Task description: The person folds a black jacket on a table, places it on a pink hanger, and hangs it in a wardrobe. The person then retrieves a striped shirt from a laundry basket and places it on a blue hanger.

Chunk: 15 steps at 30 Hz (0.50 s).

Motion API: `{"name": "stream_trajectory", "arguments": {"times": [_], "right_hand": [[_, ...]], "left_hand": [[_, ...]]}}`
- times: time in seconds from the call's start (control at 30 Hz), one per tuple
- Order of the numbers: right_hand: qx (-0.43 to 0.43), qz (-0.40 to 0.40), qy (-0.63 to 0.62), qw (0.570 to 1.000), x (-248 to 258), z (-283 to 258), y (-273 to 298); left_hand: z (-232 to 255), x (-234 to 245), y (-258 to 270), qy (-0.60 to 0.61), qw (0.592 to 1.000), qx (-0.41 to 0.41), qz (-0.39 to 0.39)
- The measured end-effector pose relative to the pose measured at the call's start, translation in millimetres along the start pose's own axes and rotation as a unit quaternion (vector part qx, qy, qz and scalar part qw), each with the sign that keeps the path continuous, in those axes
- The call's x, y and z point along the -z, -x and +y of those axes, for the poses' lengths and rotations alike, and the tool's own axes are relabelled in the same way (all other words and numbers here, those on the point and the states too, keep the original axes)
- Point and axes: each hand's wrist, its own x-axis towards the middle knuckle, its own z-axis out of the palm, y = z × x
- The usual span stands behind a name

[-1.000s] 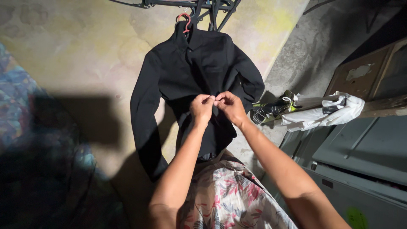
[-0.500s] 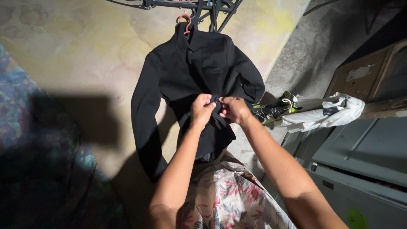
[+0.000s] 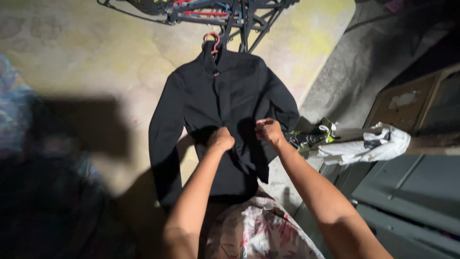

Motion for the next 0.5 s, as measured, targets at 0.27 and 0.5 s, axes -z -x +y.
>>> {"name": "stream_trajectory", "arguments": {"times": [0.27,0.5], "right_hand": [[0.098,0.13,0.33,0.93,-74.3,-74.4,-16.5],[0.087,0.149,0.386,0.906,-65.9,-99.8,-66.2]], "left_hand": [[8.1,62.2,-90.5,0.039,0.989,-0.001,0.141],[3.9,95.7,-157.1,-0.015,0.974,0.029,0.225]]}}
